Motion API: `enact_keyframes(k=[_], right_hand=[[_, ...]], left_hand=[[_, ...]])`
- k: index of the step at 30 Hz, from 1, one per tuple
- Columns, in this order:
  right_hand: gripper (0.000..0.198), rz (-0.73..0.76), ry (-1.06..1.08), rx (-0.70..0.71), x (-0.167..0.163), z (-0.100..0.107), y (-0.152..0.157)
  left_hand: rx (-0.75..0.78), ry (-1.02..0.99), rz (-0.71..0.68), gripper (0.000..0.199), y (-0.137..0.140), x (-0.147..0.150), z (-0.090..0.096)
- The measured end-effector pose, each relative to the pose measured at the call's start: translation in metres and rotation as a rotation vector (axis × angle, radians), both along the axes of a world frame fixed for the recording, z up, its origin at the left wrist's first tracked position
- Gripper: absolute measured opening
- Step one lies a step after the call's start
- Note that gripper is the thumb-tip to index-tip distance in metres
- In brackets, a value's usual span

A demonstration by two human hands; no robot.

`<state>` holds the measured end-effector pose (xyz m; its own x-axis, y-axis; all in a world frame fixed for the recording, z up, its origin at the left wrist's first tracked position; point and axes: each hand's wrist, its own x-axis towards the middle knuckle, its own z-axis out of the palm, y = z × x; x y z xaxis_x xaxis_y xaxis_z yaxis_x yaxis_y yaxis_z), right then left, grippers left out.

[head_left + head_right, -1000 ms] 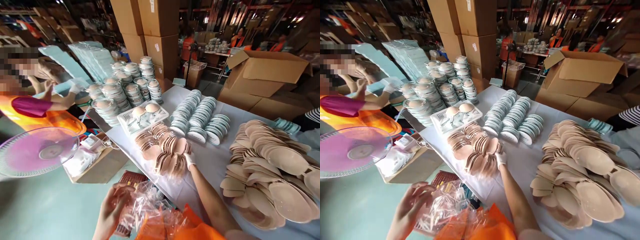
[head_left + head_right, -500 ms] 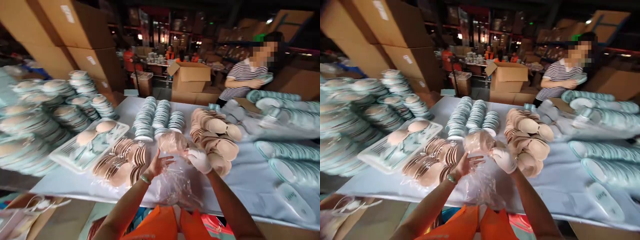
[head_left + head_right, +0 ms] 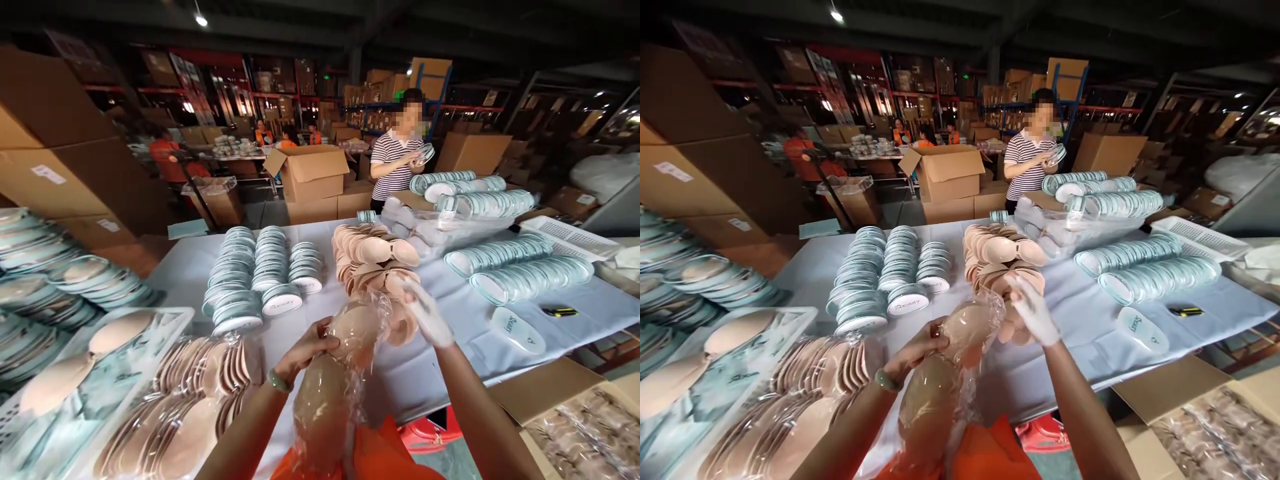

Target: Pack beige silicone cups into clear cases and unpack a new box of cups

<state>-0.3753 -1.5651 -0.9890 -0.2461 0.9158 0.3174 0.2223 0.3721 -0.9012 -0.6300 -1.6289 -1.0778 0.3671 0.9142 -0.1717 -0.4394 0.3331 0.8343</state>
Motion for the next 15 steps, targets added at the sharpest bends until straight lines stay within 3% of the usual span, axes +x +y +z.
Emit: enact_keyframes(k=[2,5,7,8,10,11,13,15], right_hand=[[0.046,0.034,-0.046,-0.066,-0.014,0.006,0.027],[0.032,0.135,-0.041,0.013,-0.046,0.014,0.038],[0.024,0.104,0.249,0.041,-0.060,0.012,0.031],[0.024,0.081,0.457,-0.014,-0.062,0.009,0.027],[0.032,0.006,0.792,-0.236,-0.063,-0.004,0.024],[0.038,-0.054,0.853,-0.342,-0.064,-0.013,0.023],[0.047,-0.125,0.684,-0.448,-0.068,-0.032,0.020],[0.047,-0.036,0.301,-0.400,-0.078,-0.050,0.010]], left_hand=[[0.002,0.009,0.047,0.062,0.000,-0.008,0.007],[-0.022,0.018,0.160,0.054,-0.002,-0.020,0.010],[-0.054,0.004,0.292,0.050,-0.008,-0.027,0.004],[-0.069,-0.007,0.366,0.050,-0.012,-0.030,0.000],[-0.093,-0.029,0.514,0.052,-0.019,-0.036,-0.007],[-0.101,-0.035,0.584,0.053,-0.023,-0.037,-0.010],[-0.109,-0.031,0.697,0.054,-0.029,-0.038,-0.012],[-0.105,-0.006,0.761,0.054,-0.034,-0.035,-0.009]])
